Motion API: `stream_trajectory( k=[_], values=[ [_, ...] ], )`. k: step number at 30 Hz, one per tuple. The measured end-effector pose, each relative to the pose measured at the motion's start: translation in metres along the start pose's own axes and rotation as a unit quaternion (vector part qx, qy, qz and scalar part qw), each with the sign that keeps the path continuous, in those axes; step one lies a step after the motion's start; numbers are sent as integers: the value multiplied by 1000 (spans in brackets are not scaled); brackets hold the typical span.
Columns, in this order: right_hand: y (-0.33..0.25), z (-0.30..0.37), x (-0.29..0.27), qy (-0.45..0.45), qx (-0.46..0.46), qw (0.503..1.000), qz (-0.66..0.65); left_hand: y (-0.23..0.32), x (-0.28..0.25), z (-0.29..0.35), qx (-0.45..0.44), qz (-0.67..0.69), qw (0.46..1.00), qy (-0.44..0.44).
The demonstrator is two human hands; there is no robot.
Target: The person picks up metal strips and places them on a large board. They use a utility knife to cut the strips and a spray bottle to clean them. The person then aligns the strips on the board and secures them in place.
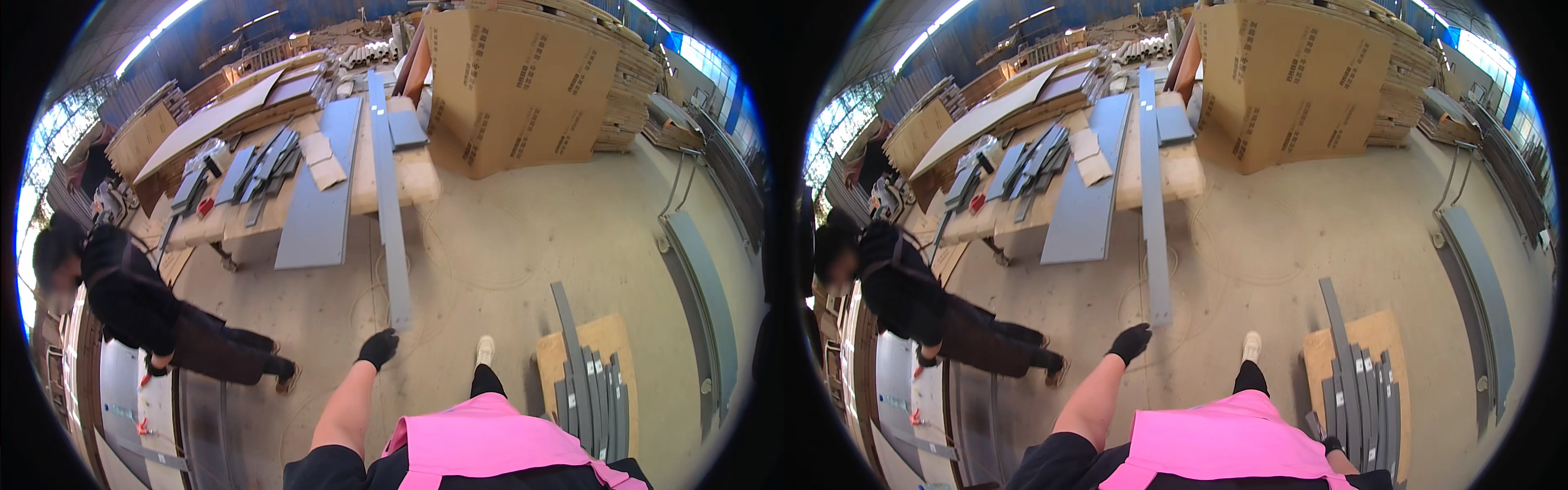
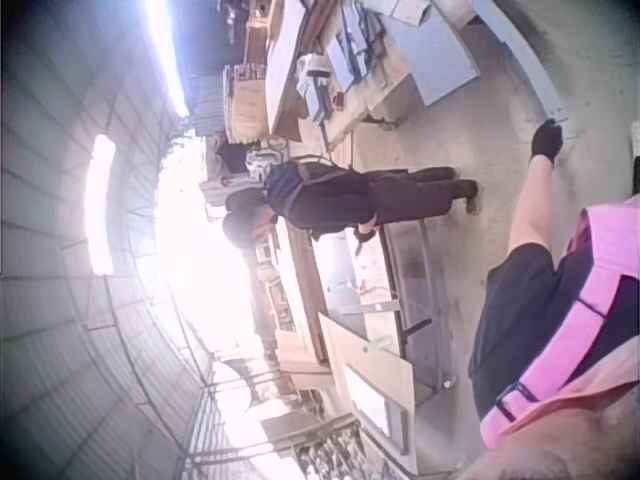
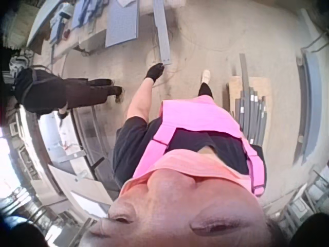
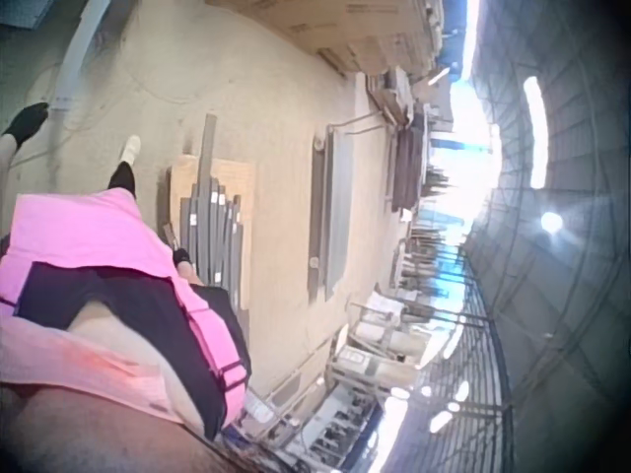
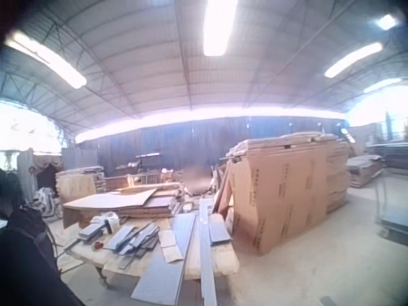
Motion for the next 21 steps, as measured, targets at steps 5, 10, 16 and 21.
stream_trajectory(
  k=[5, 10, 16, 21],
  values=[
    [-42, -127, -119, -46, -47, 997, 27, 70, 113, -101, 89, -39, 990, -103],
    [-179, -268, -297, -34, 3, 971, -237, 53, 152, -86, -23, 153, 949, -274],
    [-403, -378, -461, -4, -144, 915, -377, 10, 61, -125, -93, 15, 954, -286],
    [-554, -410, -484, -157, -181, 837, -492, -17, 68, -209, -145, 34, 911, -385]
  ],
)
Point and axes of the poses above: each hand's wrist, its own z-axis away from the middle knuckle, its own x-axis out of the palm, y = z × x, the point moved 8 cm from there along -z, towards the middle knuckle, and after that the axes turned 10 degrees about -z, right-handed, at the moved point
